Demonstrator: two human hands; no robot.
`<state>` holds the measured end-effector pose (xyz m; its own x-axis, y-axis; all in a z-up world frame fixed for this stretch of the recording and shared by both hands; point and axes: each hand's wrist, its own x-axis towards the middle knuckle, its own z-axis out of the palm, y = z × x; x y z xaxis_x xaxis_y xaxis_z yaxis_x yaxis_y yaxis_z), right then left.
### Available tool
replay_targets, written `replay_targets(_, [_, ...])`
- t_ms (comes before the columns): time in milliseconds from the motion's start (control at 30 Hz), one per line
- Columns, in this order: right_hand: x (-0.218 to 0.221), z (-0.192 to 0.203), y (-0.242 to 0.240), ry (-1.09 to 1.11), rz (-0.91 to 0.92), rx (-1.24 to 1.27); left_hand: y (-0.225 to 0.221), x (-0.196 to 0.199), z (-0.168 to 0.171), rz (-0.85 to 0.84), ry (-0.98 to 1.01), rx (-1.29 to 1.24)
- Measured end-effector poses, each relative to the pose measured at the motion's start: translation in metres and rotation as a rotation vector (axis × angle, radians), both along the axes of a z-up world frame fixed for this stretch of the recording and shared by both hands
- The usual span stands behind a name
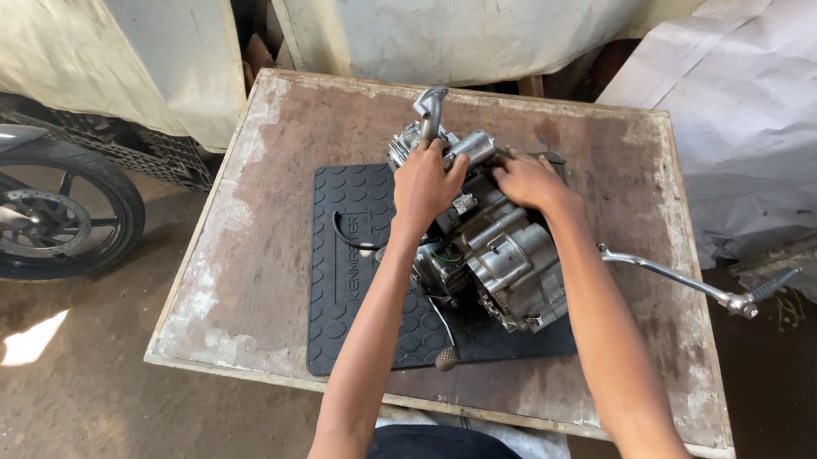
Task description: Inspecting and disassembling components of a motorcycle engine on a workbench.
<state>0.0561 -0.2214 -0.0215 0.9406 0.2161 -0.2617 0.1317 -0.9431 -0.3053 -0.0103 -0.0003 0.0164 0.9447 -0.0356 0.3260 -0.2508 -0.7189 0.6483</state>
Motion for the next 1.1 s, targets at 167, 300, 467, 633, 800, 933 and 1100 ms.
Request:
replay_targets(167, [0.015, 0.006, 0.006, 0.059, -0.027, 0.16, 0.0, 0.009, -0.011, 0.011, -0.016, 0.036])
replay_targets(300, [-0.003, 0.007, -0.001, -0.144, 0.071, 0.126, 0.002, 0.012, -0.018, -0.018, -0.042, 0.06])
replay_targets(467, [-0.08, 0.06, -0.016, -0.087, 0.045, 0.162, -0.001, 0.013, -0.02, 0.002, -0.024, 0.092])
replay_targets(633, [-0.163, 0.104, -0.029, -0.185, 0.094, 0.425, -0.001, 0.003, -0.008, -0.019, -0.052, 0.067])
replay_targets(800, [-0.174, 0.094, -0.042, -0.085, -0.031, 0.451, 0.001, 0.004, -0.007, 0.019, -0.002, 0.062])
replay_targets(933, [-0.113, 0.055, -0.041, -0.108, 0.055, 0.246, 0.001, 0.009, -0.009, 0.04, 0.02, 0.096])
replay_targets(1100, [-0.023, 0.021, -0.027, -0.116, 0.212, -0.043, -0.002, 0.003, -0.003, 0.002, -0.026, 0.054])
